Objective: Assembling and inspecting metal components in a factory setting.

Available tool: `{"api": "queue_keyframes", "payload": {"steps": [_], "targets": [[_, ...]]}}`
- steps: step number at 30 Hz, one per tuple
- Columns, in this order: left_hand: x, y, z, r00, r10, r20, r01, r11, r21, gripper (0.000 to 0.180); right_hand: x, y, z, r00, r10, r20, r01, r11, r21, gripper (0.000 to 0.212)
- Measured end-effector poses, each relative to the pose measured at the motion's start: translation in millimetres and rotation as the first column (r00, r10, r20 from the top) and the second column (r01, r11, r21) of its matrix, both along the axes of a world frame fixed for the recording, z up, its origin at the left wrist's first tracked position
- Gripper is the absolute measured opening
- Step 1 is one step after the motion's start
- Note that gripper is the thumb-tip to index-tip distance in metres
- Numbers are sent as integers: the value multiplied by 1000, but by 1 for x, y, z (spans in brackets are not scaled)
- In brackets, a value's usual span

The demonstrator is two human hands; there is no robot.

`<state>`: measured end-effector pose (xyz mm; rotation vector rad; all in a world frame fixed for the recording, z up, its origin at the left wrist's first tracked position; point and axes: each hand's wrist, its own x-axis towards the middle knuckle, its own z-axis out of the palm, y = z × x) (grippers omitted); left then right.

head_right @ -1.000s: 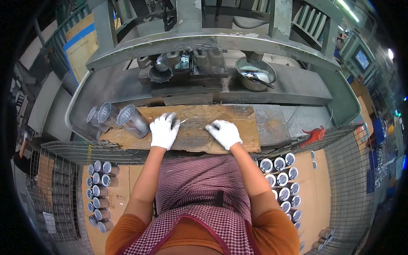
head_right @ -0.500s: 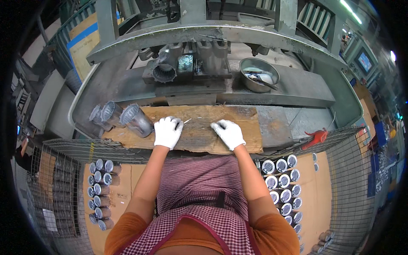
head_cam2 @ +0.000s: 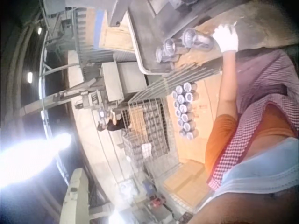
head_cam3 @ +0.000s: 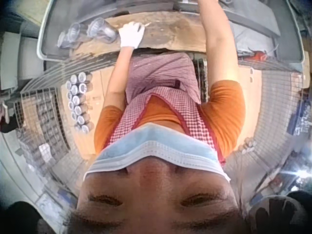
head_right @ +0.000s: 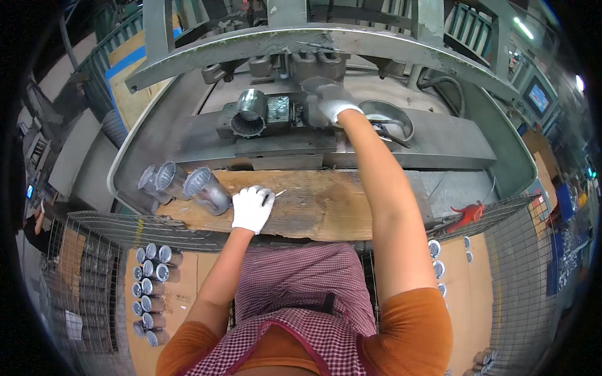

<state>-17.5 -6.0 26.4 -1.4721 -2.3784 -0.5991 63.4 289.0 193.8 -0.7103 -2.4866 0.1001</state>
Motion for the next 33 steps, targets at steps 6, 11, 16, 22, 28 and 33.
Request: {"api": "queue_keyframes", "payload": {"steps": [6, 11, 16, 22, 28, 33], "targets": [[-23, 16, 6, 994, 38, 105, -77, 912, 404, 32, 33, -83, 29, 998, 66, -9, -66, 990, -127, 37], [-60, 90, 77, 918, 179, 353, -321, 858, 400, 53, 65, -139, -29, 980, 176, -88, -179, 984, -27, 31], [-104, 117, 87, 886, 377, 269, -447, 848, 283, 55, 72, -179, -95, 962, 237, -133, -239, 971, -1, 24], [-109, 70, 111, 926, 251, 283, -366, 787, 496, 37, 96, -168, -64, 945, 148, -291, -215, 953, -213, 49], [-64, 77, 153, 900, 67, -431, 115, 917, 383, 24, 40, -105, -53, 996, -1, -90, -25, 960, -280, 53], [-58, 122, 144, 894, -72, -442, 192, 953, 233, 24, -7, -88, -42, 983, -52, 174, 103, 948, -301, 57]]}}
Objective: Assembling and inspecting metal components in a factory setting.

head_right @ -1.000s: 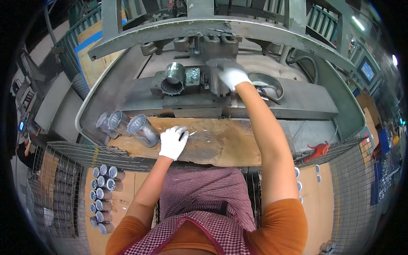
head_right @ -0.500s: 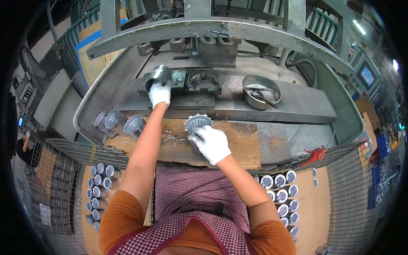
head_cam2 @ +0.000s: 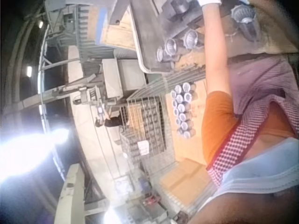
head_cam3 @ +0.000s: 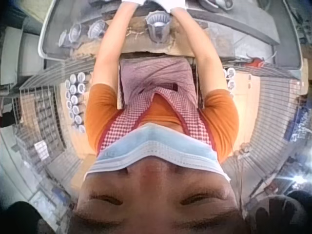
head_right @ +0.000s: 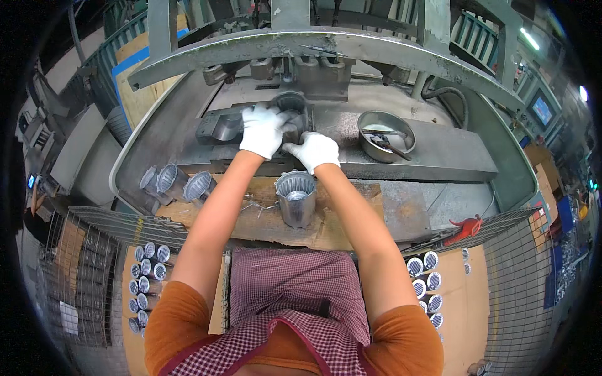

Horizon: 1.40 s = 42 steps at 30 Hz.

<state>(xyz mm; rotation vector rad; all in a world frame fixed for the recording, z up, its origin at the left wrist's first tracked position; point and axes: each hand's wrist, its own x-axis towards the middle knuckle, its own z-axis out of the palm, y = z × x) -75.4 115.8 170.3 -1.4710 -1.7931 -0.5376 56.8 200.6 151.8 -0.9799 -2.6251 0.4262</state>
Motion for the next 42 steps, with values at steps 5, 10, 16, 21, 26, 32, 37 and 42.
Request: {"api": "queue_keyframes", "payload": {"steps": [5, 10, 16, 21, 26, 32, 37, 42], "targets": [[10, -11, 22, 998, -6, 64, 0, 995, 100, 32, -23, 28, -13, 999, -34, -2, 34, 999, 19, 54], [-15, -93, 50, 904, 213, 370, -173, 975, -139, 43, -32, 25, -4, 999, -23, 29, 20, 996, 87, 49], [-44, -161, 48, 553, 647, 525, -223, 722, -655, 83, -36, 38, -1, 995, -25, 101, 15, 995, 99, 47], [-61, -169, -33, 595, 640, 487, -65, 642, -764, 81, -20, 8, -2, 998, -14, -68, 21, 995, 97, 47], [-80, -189, -53, 425, 367, 827, -34, 920, -390, 38, 83, -10, -6, 975, -17, -221, 58, 982, 178, 42], [-87, -149, -37, -387, -520, 761, -178, 852, 492, 30, 244, 17, -17, 835, -298, -462, 416, 893, 175, 29], [-73, -91, -7, 129, -262, 956, -100, 956, 275, 59, 337, 50, -46, 825, -468, -316, 545, 807, 228, 32], [-117, -46, -39, 637, 307, 707, -179, 951, -251, 60, 349, 68, -77, 729, -590, -345, 614, 788, -49, 38]]}}
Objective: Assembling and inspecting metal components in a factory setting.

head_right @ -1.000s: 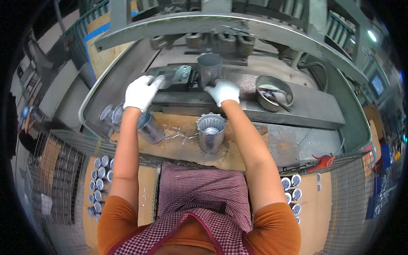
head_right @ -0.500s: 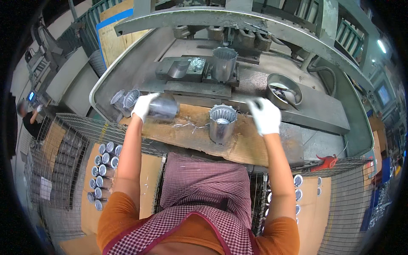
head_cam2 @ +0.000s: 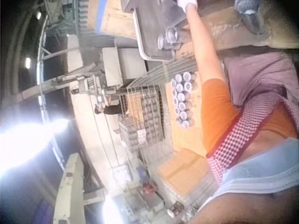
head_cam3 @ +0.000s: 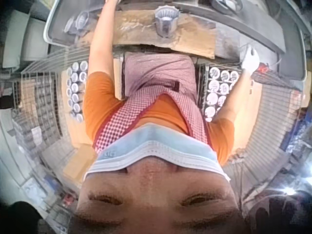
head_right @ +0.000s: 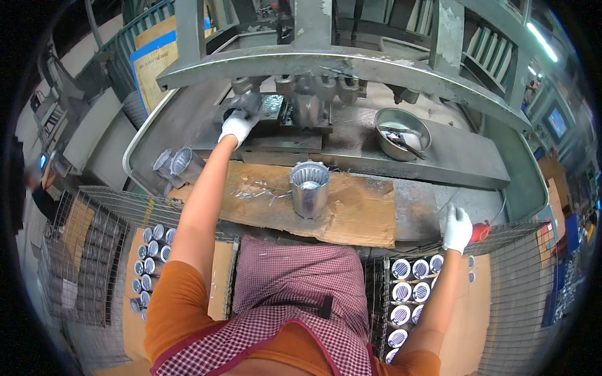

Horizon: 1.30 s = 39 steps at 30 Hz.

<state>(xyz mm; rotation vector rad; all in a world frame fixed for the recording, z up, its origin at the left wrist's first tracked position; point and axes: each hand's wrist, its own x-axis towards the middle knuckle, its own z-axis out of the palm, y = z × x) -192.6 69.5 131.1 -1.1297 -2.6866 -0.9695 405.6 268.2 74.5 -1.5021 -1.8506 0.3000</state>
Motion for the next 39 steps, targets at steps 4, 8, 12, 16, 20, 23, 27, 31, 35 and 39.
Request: {"api": "queue_keyframes", "payload": {"steps": [4, 8, 12, 16, 20, 23, 27, 31, 35, 39], "targets": [[5, 4, 11, 989, 13, -149, -50, 968, -246, 66, -3, -2, 2, 999, -40, -16, 40, 999, -32, 39], [20, 2, 19, 967, 61, -249, -141, 939, -314, 65, 8, 20, -22, 996, -76, -49, 78, 996, 51, 38], [46, -6, 31, 966, 103, -237, -175, 937, -302, 65, 7, 8, -11, 996, -67, -60, 70, 997, 40, 40], [85, -34, 3, 968, 198, -152, -170, 969, 177, 72, 16, -18, 20, 996, -84, -10, 77, 854, 515, 50], [160, -42, -80, 983, -183, 26, 134, 803, 580, 101, 47, 7, -11, 836, -305, -455, 535, 634, 559, 66], [200, -7, -141, 931, -363, 34, 330, 880, 342, 89, 56, 22, -48, 834, -124, -537, 300, 919, 254, 54], [249, -8, -21, 818, -570, -75, 575, 814, 84, 58, 25, -33, -1, 799, 13, -601, 167, 956, 243, 46], [286, 5, -20, 625, -706, -333, 653, 706, -273, 61, -9, -118, 34, 934, 304, -187, -354, 854, -380, 46], [294, 13, -32, 645, -711, -278, 619, 701, -355, 60, -47, -168, -42, 871, 328, -365, -479, 733, -483, 70], [289, 4, -37, 686, -636, -353, 608, 768, -202, 59, -77, -166, -14, 909, 302, -287, -413, 751, -515, 65]]}}
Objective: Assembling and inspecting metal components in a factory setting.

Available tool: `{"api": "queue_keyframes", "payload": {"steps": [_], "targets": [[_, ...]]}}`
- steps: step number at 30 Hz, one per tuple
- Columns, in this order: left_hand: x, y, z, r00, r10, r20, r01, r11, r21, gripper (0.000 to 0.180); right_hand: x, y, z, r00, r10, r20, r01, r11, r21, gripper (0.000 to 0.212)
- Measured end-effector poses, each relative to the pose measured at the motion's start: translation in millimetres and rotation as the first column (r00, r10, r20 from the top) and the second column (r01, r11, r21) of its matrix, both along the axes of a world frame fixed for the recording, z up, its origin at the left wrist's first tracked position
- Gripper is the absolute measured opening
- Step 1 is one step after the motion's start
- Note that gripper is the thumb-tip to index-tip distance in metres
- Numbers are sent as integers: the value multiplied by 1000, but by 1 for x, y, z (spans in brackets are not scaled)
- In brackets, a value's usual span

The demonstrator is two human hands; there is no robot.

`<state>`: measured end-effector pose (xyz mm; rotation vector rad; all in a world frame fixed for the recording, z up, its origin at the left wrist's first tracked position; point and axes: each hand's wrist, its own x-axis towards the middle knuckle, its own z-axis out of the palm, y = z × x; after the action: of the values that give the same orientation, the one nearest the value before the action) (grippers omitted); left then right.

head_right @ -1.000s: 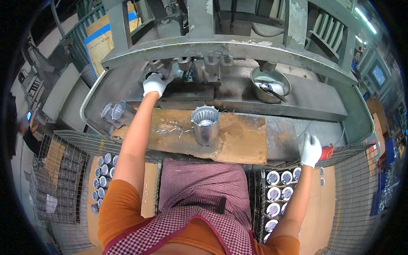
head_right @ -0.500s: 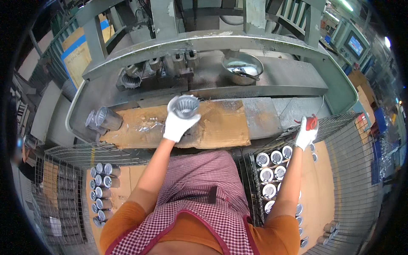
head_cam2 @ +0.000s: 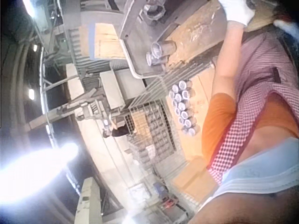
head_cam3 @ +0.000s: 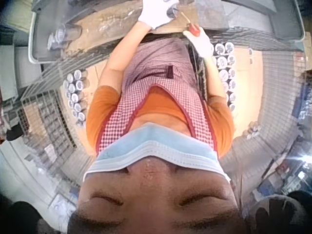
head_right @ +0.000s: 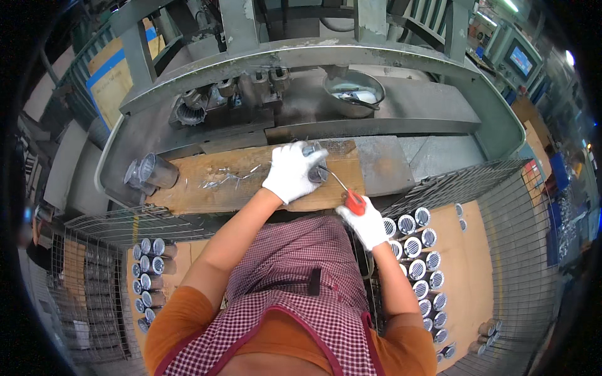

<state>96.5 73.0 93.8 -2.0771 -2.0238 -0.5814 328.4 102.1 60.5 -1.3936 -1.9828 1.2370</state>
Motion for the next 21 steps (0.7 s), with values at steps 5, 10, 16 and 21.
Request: {"api": "queue_keyframes", "payload": {"steps": [5, 10, 16, 21], "targets": [[-5, -11, -6, 998, 36, 53, -45, 981, 189, 56, -16, 18, -23, 981, 163, -101, -162, 987, 19, 60], [-12, -20, -17, 995, -5, 99, -32, 931, 363, 56, -29, 2, 18, 955, 292, 48, -292, 956, 1, 62], [-21, -18, -19, 994, -88, 65, 44, 865, 500, 58, -29, 8, 21, 910, 320, 265, -354, 931, 90, 58], [-19, -17, -20, 995, -93, 20, 68, 839, 540, 63, -26, 16, 21, 924, 297, 243, -322, 944, 72, 57]]}}
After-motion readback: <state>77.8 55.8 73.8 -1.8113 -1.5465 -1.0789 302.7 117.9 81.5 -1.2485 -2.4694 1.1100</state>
